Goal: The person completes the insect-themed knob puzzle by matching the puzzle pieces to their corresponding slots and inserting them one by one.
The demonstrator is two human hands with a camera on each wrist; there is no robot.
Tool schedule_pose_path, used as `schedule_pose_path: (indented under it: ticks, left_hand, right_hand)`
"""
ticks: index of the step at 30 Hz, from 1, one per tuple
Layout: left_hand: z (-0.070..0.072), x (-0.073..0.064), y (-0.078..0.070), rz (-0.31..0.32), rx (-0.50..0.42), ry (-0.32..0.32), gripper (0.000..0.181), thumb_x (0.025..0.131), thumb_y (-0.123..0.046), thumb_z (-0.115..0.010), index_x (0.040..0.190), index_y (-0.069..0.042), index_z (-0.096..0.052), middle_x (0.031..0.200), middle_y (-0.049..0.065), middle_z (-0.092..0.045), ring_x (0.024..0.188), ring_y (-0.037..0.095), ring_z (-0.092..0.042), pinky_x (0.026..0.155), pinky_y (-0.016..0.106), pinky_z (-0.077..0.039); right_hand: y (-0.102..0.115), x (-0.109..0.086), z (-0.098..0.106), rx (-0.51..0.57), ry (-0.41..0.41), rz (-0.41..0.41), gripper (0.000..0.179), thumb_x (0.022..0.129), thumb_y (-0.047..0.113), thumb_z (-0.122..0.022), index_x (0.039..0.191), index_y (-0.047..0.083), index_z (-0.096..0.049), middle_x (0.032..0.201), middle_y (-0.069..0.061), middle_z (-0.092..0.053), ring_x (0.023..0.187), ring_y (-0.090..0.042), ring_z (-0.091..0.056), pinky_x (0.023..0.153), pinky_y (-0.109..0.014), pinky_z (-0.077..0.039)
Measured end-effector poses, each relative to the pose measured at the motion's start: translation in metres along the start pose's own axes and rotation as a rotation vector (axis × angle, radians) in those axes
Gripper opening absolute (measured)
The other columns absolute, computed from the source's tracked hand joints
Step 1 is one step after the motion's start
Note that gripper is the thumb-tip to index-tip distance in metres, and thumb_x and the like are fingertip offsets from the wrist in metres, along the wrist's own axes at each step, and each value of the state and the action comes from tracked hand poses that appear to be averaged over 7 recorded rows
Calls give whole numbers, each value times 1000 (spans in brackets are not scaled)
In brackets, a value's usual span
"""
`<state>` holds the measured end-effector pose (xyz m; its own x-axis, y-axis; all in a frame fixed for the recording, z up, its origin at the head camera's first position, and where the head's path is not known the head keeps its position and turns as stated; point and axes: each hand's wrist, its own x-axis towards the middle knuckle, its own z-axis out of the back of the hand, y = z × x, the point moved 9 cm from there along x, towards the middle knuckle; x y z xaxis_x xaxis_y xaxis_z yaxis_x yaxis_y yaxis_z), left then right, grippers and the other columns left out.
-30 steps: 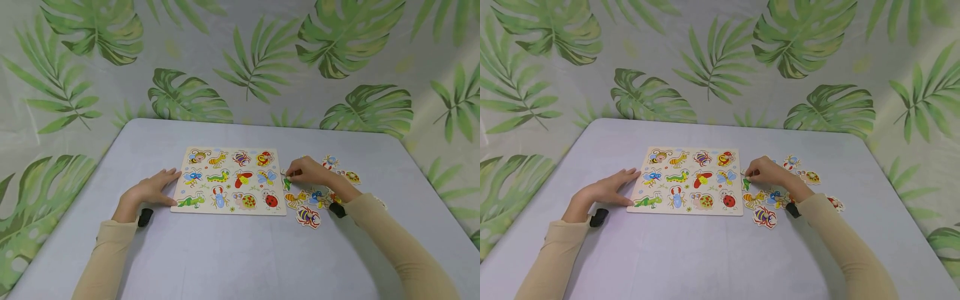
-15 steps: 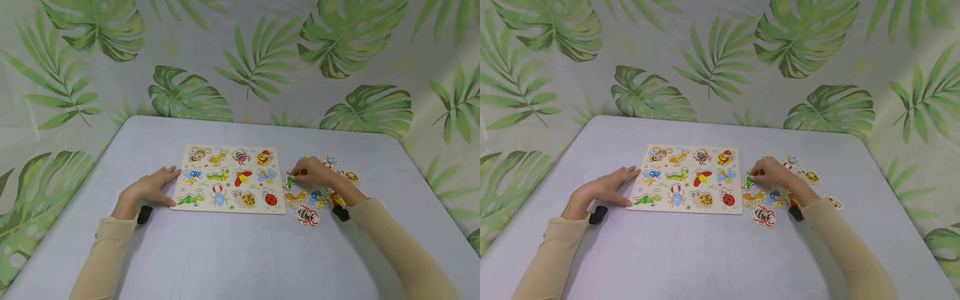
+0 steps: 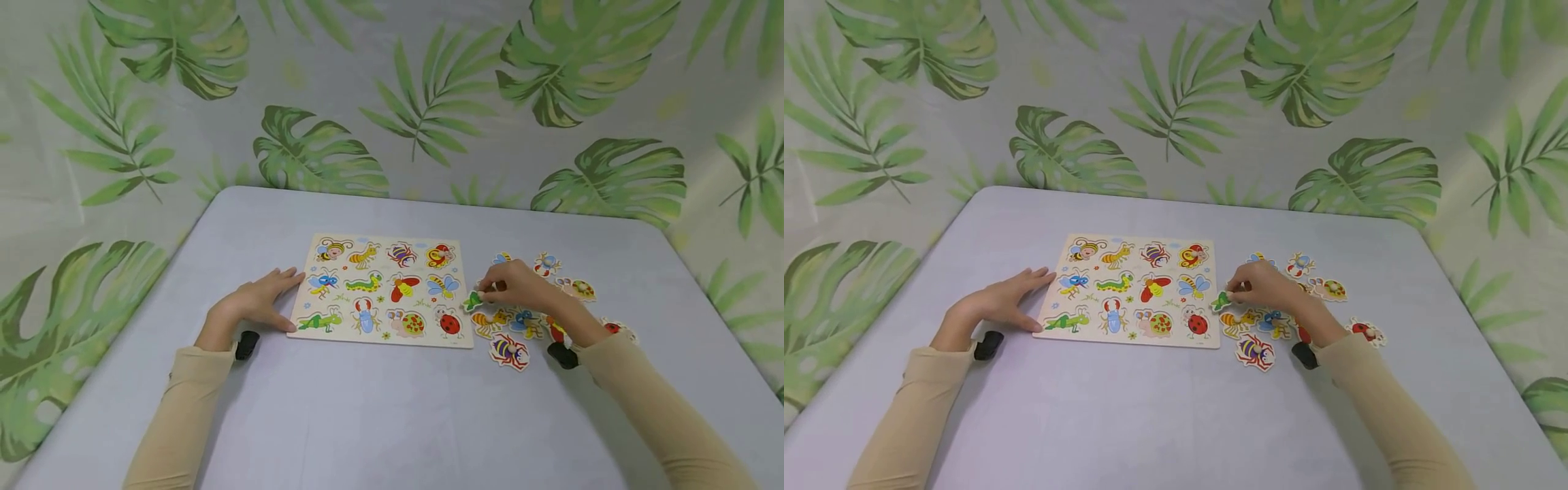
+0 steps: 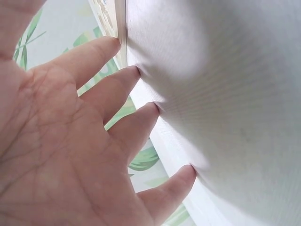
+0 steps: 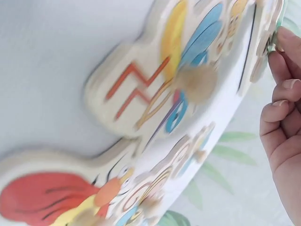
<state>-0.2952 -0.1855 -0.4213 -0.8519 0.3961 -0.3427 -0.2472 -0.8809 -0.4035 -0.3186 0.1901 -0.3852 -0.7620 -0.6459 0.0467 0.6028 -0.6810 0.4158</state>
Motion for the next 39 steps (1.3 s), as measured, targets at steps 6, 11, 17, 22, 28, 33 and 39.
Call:
schedule_pose_path:
  ticks: [6,11,17,22,28,33,39]
  left_hand:
    - [1,4,-2,0,6,5,103,69,-40,-80,149,-10,-23,157,21,-15,143,47,-7,105,74,-12]
    - [1,7,-5,-1,7,7,103,70,-40,-79,149,-9,-22,157,20,-14,144,47,-7,106,74,-12]
    - [1,7,-7,0,11,13,103,70,-40,-80,149,-9,-23,157,21,-14,143,47,-7,105,74,-13]
    - [4,6,-7,-7,14,8,103,70,-40,-79,149,-9,-23,157,21,-14,143,48,-7,105,74,-13]
    - [7,3,-4,-3,13,2,107,66,-39,-82,149,-7,-23,156,22,-14,143,48,-7,104,74,-14]
    - [6,1,-3,-3,9,-4,109,64,-39,-83,149,-6,-23,156,22,-15,143,48,-7,104,75,-15]
    - [2,-1,-4,-11,-2,4,109,63,-38,-84,148,-6,-24,156,23,-15,142,49,-8,104,75,-14]
  right_hand:
    - [14,4,-2,4,-23,76,5,81,12,-72,85,11,-74,76,3,-65,57,1,-39,53,-17,-37]
    - [24,10,-4,15,-20,90,4,82,13,-71,85,12,-74,75,3,-65,57,0,-40,53,-17,-37]
    - [35,22,-10,8,-1,110,4,83,16,-70,84,13,-74,73,4,-64,57,0,-39,52,-17,-36]
    - [49,35,-11,9,8,139,5,83,15,-70,82,11,-73,72,3,-65,57,-2,-41,53,-17,-37]
    - [63,51,-15,9,45,142,6,83,14,-69,82,10,-73,75,0,-67,60,-4,-43,55,-17,-38]
    - [70,60,-20,-1,66,130,8,84,17,-69,82,10,-73,75,1,-68,61,-4,-45,56,-16,-39]
    - [78,64,-28,21,78,138,8,83,17,-70,82,10,-73,74,1,-69,62,-4,-47,59,-17,-41]
